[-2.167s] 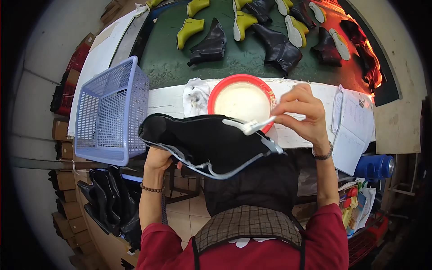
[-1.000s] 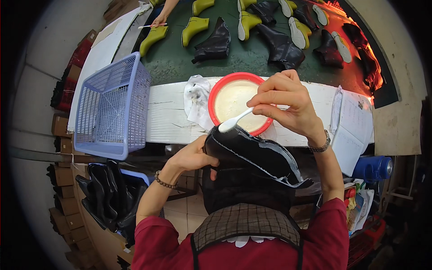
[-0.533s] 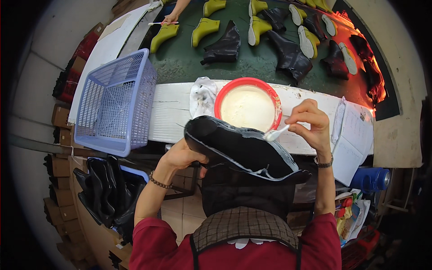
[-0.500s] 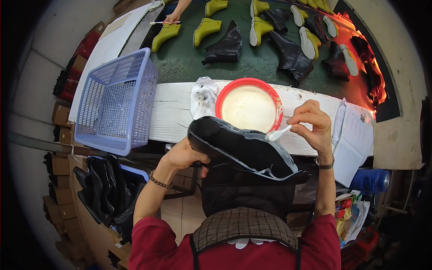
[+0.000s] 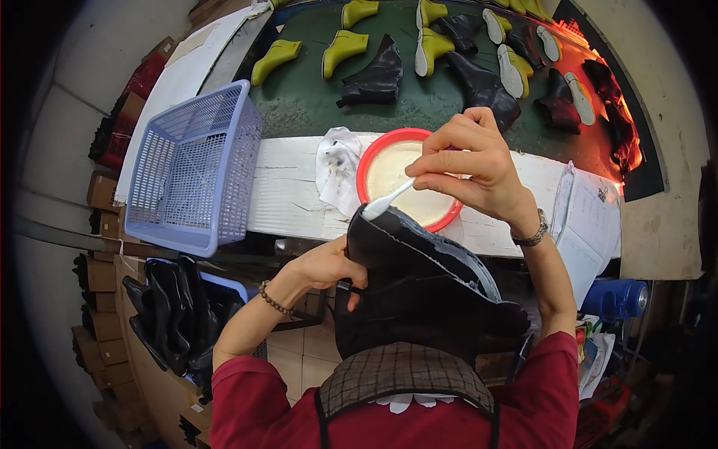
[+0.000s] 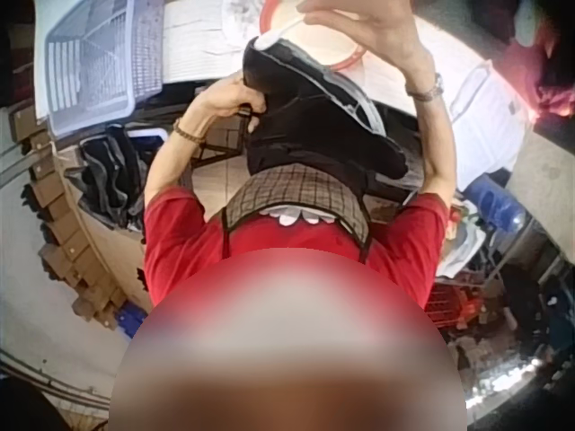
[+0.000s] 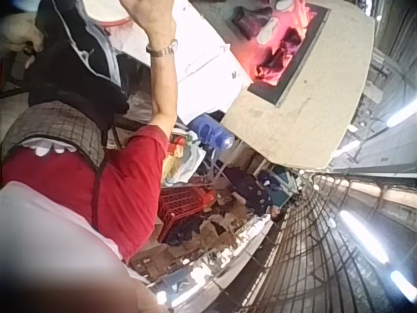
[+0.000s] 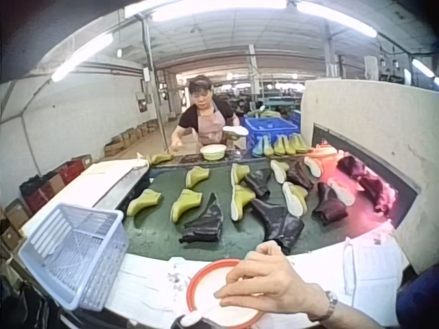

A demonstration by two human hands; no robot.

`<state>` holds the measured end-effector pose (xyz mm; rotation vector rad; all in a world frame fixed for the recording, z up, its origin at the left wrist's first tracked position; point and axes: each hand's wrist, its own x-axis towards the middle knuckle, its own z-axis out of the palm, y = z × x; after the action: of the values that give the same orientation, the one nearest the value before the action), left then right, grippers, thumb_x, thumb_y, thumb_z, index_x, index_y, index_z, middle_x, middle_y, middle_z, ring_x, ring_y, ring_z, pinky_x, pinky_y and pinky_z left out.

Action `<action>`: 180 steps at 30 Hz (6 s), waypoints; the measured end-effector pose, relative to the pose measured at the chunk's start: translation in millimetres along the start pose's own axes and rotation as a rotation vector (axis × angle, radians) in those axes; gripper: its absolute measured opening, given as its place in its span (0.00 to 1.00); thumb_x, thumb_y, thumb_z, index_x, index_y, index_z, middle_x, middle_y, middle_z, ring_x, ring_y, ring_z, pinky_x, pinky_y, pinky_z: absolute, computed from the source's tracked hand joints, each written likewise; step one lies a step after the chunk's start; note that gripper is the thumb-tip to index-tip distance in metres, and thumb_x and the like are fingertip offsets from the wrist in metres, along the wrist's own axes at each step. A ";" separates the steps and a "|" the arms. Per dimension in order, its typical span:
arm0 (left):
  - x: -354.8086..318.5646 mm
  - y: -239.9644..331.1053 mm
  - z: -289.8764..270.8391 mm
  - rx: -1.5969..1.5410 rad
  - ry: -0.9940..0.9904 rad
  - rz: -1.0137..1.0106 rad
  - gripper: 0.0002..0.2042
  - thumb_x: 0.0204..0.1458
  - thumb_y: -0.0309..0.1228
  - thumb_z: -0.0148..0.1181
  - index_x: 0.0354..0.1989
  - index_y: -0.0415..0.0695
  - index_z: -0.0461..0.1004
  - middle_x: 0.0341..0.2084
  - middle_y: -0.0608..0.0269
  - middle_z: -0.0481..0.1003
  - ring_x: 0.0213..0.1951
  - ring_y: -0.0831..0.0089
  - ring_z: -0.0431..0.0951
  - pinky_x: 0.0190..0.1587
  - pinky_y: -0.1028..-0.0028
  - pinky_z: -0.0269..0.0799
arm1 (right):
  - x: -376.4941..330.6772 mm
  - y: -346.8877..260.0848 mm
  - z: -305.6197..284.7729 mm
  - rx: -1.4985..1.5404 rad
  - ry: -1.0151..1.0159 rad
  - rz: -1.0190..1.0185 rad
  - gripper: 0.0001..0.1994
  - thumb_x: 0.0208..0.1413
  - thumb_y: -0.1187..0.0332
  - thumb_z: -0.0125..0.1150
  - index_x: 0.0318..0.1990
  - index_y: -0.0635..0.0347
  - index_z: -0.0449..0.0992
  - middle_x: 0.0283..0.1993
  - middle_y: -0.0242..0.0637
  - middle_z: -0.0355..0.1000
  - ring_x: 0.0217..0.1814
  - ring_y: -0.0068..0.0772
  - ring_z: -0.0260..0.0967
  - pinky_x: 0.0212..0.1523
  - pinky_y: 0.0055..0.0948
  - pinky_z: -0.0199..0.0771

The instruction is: Applying glue to the edges of leather boots using a brush and a bowl of adhesive.

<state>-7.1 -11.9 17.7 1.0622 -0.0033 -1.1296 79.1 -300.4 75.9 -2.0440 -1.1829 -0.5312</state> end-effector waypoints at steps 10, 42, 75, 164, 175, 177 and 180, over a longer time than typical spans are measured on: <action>-18.3 17.1 -12.4 0.245 0.483 0.598 0.23 0.47 0.10 0.56 0.55 0.29 0.73 0.39 0.48 0.82 0.37 0.62 0.85 0.42 0.70 0.81 | -100.9 66.1 -9.3 0.200 0.568 0.749 0.08 0.69 0.73 0.59 0.48 0.70 0.79 0.40 0.27 0.70 0.39 0.16 0.63 0.40 0.16 0.63; 50.0 30.6 -11.5 1.336 1.021 1.585 0.25 0.57 0.26 0.67 0.63 0.39 0.70 0.64 0.34 0.70 0.67 0.40 0.70 0.70 0.50 0.64 | -75.5 -45.8 2.0 0.156 0.342 0.656 0.07 0.56 0.77 0.72 0.42 0.62 0.87 0.34 0.32 0.79 0.29 0.15 0.71 0.25 0.18 0.62; 12.4 16.9 -2.5 1.485 0.960 1.416 0.20 0.45 0.36 0.74 0.49 0.49 0.83 0.56 0.43 0.79 0.63 0.37 0.74 0.62 0.53 0.75 | -40.0 -12.9 -3.6 0.590 0.032 0.446 0.27 0.51 0.76 0.71 0.62 0.59 0.80 0.18 0.19 0.55 0.22 0.10 0.49 0.25 0.20 0.51; -375.0 -183.1 318.9 0.524 1.129 2.187 0.16 0.63 0.31 0.61 0.55 0.36 0.75 0.58 0.48 0.75 0.60 0.54 0.73 0.71 0.47 0.61 | -231.7 121.1 29.5 0.073 0.396 1.121 0.28 0.64 0.53 0.64 0.64 0.65 0.75 0.22 0.23 0.52 0.18 0.16 0.45 0.18 0.26 0.39; -411.8 -388.2 210.3 0.404 3.654 0.224 0.14 0.51 0.29 0.69 0.43 0.35 0.78 0.37 0.50 0.84 0.39 0.59 0.84 0.47 0.62 0.76 | -217.5 111.7 32.9 0.072 0.322 1.072 0.27 0.65 0.54 0.63 0.63 0.67 0.76 0.22 0.23 0.51 0.17 0.17 0.44 0.18 0.26 0.40; -399.8 -475.2 193.3 -0.006 3.399 -0.066 0.15 0.49 0.32 0.68 0.44 0.39 0.80 0.38 0.49 0.85 0.41 0.54 0.85 0.47 0.60 0.76 | -222.7 118.2 34.6 0.082 0.360 1.081 0.24 0.65 0.57 0.64 0.60 0.67 0.78 0.22 0.21 0.52 0.18 0.15 0.44 0.19 0.25 0.39; -346.0 -624.8 189.7 -0.085 2.916 -0.781 0.18 0.46 0.39 0.69 0.43 0.41 0.81 0.37 0.40 0.82 0.43 0.45 0.84 0.47 0.55 0.77 | -227.0 129.5 38.1 0.098 0.340 1.083 0.21 0.64 0.60 0.66 0.57 0.66 0.80 0.22 0.20 0.52 0.19 0.14 0.44 0.19 0.24 0.39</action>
<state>-720.6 98.3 -140.2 1.6515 2.7245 0.8138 78.6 -446.2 -144.3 -2.0455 0.1621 -0.2352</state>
